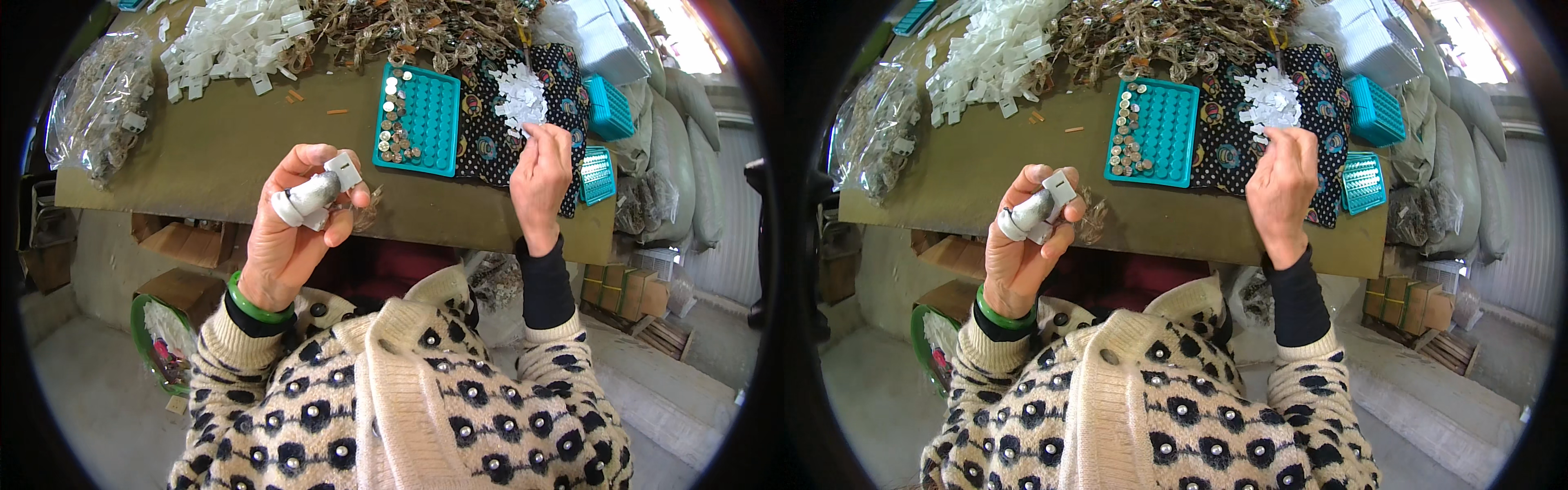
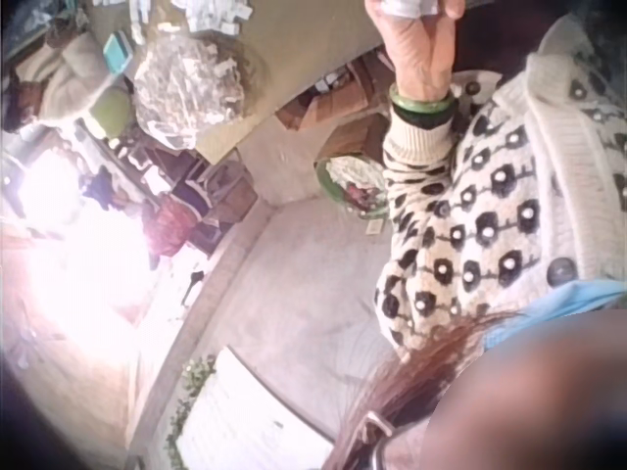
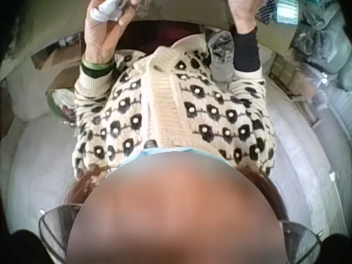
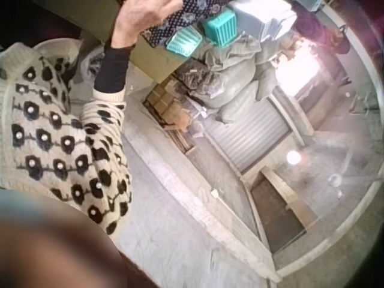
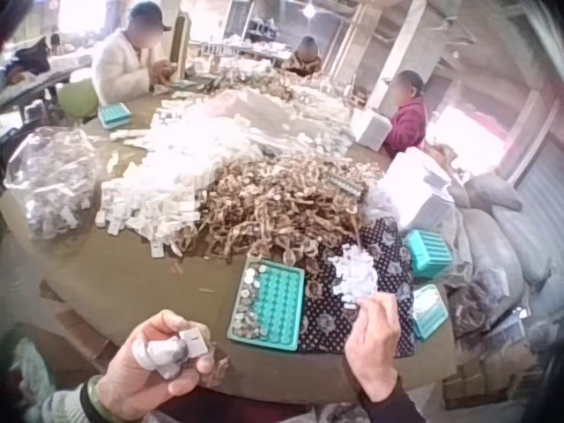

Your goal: The person repeatedly picks small white plastic housings and metal contacts from a table, inserts the contacts into the housings, and places the assembled units into a clear plastic bag. The person also handles a blue tray of contacts and a bag of finished assemblies.

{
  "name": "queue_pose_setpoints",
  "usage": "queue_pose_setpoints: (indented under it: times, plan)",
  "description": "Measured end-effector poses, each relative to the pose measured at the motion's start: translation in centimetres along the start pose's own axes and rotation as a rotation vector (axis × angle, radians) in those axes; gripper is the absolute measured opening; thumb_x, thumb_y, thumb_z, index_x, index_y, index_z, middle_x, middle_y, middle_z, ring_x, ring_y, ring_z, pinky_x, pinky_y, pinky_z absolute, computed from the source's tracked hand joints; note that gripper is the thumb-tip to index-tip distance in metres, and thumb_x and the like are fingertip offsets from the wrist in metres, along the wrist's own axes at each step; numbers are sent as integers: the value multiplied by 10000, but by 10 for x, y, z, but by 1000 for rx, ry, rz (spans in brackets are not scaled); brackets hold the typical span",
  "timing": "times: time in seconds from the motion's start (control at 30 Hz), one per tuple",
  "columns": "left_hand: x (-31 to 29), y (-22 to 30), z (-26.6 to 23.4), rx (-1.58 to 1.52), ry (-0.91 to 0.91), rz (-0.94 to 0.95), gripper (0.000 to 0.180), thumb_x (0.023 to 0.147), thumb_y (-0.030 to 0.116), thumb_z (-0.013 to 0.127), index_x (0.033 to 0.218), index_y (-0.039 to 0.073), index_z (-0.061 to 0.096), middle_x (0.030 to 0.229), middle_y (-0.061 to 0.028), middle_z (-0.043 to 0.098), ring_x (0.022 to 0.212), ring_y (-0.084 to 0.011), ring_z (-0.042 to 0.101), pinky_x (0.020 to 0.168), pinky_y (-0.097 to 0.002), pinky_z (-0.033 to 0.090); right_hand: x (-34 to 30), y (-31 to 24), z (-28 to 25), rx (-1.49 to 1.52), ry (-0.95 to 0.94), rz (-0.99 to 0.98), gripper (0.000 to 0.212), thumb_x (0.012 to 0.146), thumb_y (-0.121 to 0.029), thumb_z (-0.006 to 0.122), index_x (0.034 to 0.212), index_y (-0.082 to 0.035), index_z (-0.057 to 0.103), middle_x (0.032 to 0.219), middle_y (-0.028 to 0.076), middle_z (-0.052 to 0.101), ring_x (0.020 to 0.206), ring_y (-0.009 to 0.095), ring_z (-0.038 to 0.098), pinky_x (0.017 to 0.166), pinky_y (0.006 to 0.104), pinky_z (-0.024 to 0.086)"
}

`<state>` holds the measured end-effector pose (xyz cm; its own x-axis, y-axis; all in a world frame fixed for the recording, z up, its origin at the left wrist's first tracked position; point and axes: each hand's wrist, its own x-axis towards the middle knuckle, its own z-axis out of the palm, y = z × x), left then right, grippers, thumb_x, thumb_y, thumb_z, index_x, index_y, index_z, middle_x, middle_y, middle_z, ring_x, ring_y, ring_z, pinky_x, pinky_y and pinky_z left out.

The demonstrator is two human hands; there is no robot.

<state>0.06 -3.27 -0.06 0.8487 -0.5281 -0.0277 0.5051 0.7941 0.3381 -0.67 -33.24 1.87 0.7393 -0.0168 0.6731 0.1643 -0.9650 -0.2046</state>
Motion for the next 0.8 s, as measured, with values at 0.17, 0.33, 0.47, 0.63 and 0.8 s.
queue_pose_setpoints:
  times: [0.17,0.33,0.47,0.63,0.8]
  plan:
    - [2,-4,-3,21,10,-31,249,941,163,631,1156,53,570,1089,-153,590,868,-231,648,521,-240,500,-14,24,0,86,-235,56,169,814,106,544,905,19,657,933,121,577,859,292,598,742,359,494]
    - [5,-6,-2,85,20,-43,288,931,166,632,1179,36,564,1096,-155,563,864,-236,635,568,-261,540,-12,22,-12,264,-197,227,156,839,104,561,920,9,653,925,110,586,784,237,606,671,312,495]
    - [6,-9,2,100,55,-71,329,921,164,638,1205,21,555,1201,-220,554,876,-267,635,601,-280,559,-13,14,-9,271,-235,177,140,821,68,617,945,9,647,924,112,585,744,221,596,650,309,490]
    - [9,-12,2,112,83,-92,329,945,190,619,1217,14,559,1181,-221,606,868,-266,677,631,-291,583,-17,8,6,192,-173,73,161,793,23,683,949,-4,650,922,115,577,794,273,591,697,352,490]
    - [10,-15,0,74,25,-106,288,965,167,590,1203,5,573,1151,-209,632,871,-262,693,643,-297,592,-16,7,16,45,-245,-9,180,774,1,708,941,-42,659,901,92,563,867,274,577,732,372,476]
